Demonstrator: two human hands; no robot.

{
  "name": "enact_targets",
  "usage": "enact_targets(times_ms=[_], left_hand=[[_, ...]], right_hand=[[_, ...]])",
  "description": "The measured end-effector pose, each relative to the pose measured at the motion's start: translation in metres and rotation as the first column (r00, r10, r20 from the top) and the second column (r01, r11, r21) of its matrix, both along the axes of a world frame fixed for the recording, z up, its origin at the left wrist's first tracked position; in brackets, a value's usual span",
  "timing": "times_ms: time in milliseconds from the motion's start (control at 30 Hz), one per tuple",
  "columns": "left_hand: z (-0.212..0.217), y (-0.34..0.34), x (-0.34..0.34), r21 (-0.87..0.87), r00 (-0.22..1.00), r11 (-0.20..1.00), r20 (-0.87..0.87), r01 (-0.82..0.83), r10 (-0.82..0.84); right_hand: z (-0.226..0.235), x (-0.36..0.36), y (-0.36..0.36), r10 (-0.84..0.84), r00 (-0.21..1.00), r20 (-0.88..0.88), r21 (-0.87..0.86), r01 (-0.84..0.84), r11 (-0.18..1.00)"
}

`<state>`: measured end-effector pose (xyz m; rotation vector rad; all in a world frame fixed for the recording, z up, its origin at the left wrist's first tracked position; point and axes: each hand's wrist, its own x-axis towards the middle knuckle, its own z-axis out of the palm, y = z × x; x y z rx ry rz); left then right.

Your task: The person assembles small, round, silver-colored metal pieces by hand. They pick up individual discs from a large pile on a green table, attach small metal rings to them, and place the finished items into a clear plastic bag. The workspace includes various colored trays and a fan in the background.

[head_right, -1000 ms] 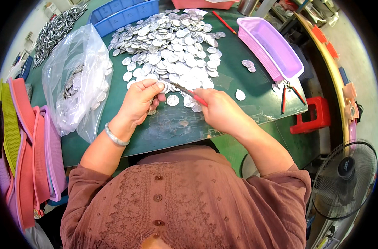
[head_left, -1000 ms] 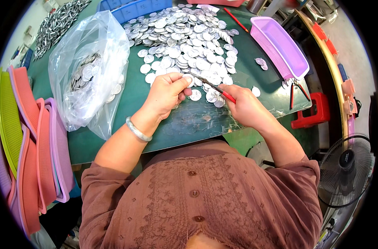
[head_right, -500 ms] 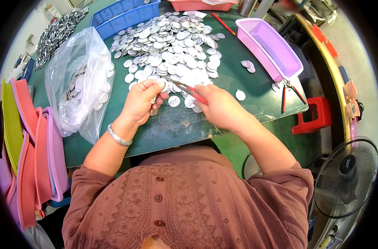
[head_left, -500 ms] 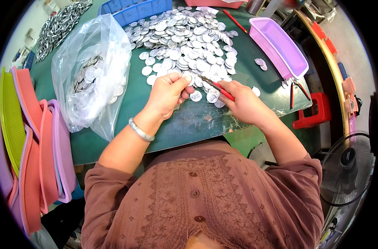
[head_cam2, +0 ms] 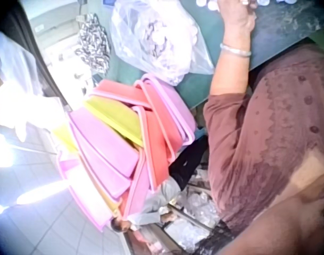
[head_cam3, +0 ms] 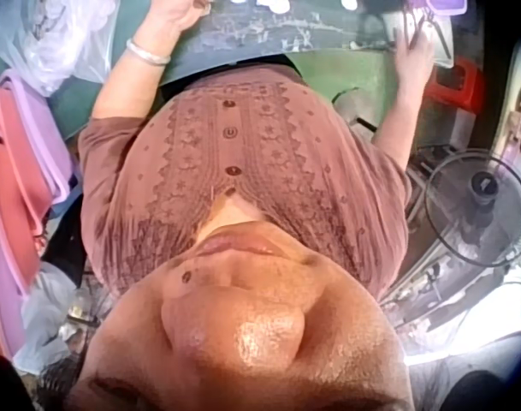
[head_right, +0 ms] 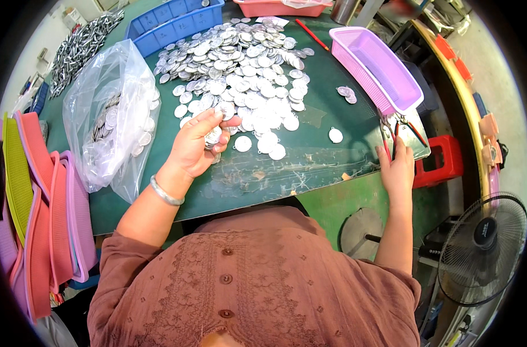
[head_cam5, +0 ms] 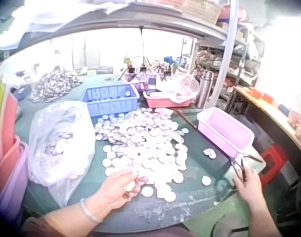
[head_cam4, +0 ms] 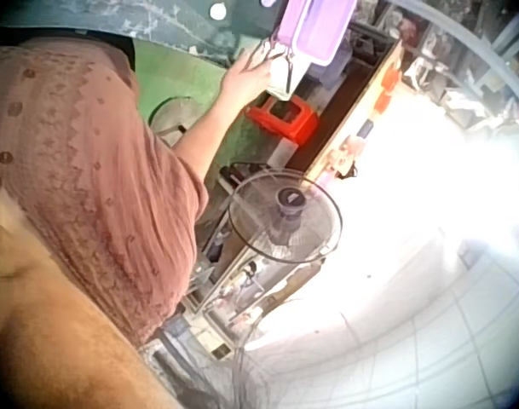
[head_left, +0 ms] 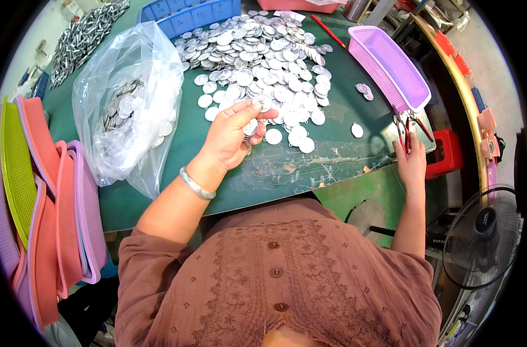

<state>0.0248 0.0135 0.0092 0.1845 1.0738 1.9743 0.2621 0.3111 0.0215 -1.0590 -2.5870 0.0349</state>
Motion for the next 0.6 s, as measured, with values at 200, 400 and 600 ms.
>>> enact_targets(times_ms=[200,400,600], left_hand=[[0.000,-0.001,-0.002,0.051,0.999,0.998,0.028,0.028,-0.030],[-0.001,0.000,-0.002,0.074,0.999,0.996,0.026,0.039,-0.041],[-0.001,-0.001,-0.003,0.091,0.997,0.994,0.044,0.053,-0.057]], right_hand=[[-0.018,-0.007,0.009,-0.092,0.990,0.109,0.151,0.075,0.986],[-0.029,-0.017,0.019,-0.142,0.984,0.111,0.100,0.132,0.986],[-0.027,-0.018,0.017,-0.127,0.988,0.090,0.067,0.122,0.990]])
